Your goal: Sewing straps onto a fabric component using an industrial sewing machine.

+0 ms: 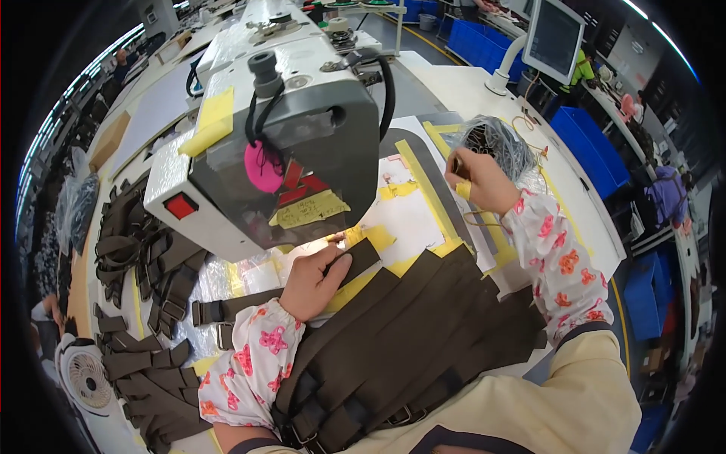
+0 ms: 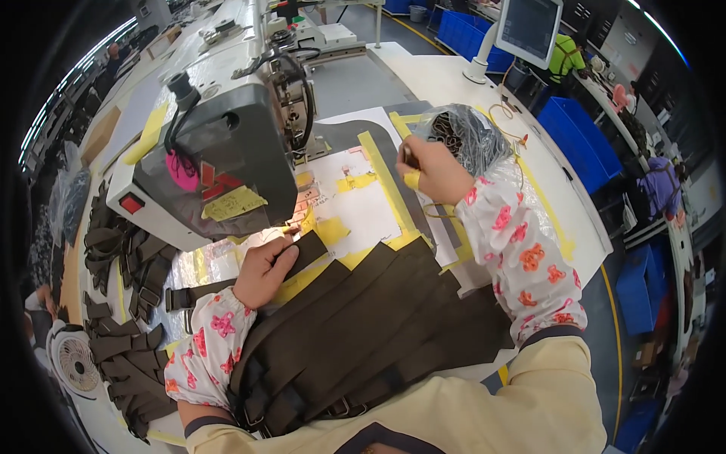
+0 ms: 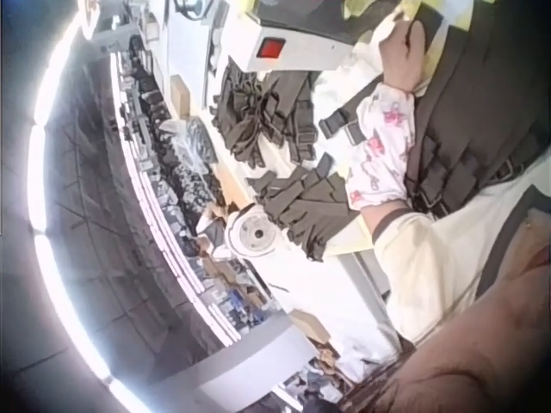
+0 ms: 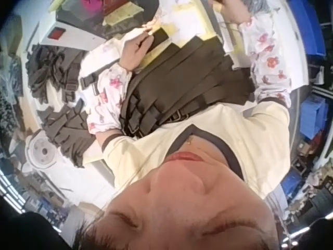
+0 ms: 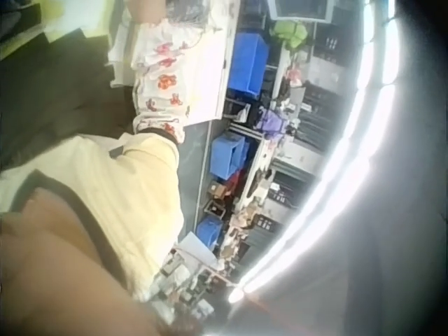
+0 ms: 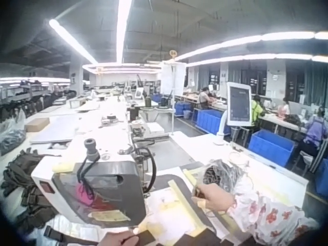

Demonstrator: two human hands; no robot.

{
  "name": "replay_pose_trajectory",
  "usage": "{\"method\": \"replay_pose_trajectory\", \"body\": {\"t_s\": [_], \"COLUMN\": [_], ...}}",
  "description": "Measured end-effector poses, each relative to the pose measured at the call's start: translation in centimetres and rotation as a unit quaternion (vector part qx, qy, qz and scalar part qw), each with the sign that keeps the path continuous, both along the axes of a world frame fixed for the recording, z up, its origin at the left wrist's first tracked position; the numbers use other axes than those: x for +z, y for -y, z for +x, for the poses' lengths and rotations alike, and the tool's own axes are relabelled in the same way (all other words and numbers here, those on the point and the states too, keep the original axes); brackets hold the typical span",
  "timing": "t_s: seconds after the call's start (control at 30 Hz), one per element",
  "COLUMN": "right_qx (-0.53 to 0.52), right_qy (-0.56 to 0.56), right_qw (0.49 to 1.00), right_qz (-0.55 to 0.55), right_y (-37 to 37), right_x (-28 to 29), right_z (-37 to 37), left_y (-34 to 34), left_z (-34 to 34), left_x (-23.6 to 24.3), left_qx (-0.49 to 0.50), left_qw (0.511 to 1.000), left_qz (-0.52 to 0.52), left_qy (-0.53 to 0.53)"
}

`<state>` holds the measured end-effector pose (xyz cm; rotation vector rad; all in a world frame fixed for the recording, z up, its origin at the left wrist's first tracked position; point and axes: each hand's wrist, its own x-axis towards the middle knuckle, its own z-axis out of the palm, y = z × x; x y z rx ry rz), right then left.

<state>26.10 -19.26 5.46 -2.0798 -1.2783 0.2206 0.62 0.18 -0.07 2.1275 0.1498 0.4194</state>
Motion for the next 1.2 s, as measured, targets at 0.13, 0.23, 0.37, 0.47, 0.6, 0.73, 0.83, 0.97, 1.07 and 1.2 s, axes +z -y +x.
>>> {"method": "replay_pose_trajectory", "body": {"t_s": [0.13,0.23,0.37,0.47,0.6,0.73,0.83,0.97,1.07,1.2], "right_qx": [0.121,0.126,0.088,0.114,0.136,0.138,0.118,0.162,0.114,0.117], "right_qy": [-0.301,-0.301,-0.2,-0.11,-0.13,-0.291,-0.451,-0.357,-0.383,-0.469], "right_qw": [0.945,0.943,0.972,0.981,0.971,0.934,0.885,0.92,0.915,0.874], "right_qz": [0.05,0.07,0.089,0.11,0.151,0.156,0.004,0.014,0.05,0.055], "right_y": [-2.5,-4.1,-5.3,-5.6,-6.3,-6.2,-5.9,-6.1,-5.8,-5.9], "right_x": [-1.9,-3.1,-3.1,-3.1,-4.0,-5.1,-3.6,-4.3,-5.4,-5.7], "right_z": [-7.1,-9.6,-10.8,-11.9,-13.1,-12.5,-12.7,-13.2,-12.5,-11.7], "left_y": [-0.2,0.1,0.3,0.3,0.5,0.7,1.7,2.0,2.1,1.1], "left_z": [0.0,0.3,0.1,0.1,0.2,-0.2,-0.4,-0.1,-0.3,0.0], "left_x": [-0.3,-0.2,0.5,0.5,0.1,0.3,0.6,0.3,0.9,0.8], "left_qx": [0.01,0.034,0.064,0.056,0.064,0.084,0.108,0.101,0.081,0.124], "left_qw": [0.999,0.997,0.997,0.997,0.994,0.995,0.977,0.964,0.966,0.985], "left_qz": [-0.049,-0.064,0.002,0.025,-0.089,0.037,0.183,0.24,0.235,0.116], "left_qy": [-0.008,0.001,-0.038,-0.042,0.013,0.028,0.033,0.054,0.065,-0.035]}}
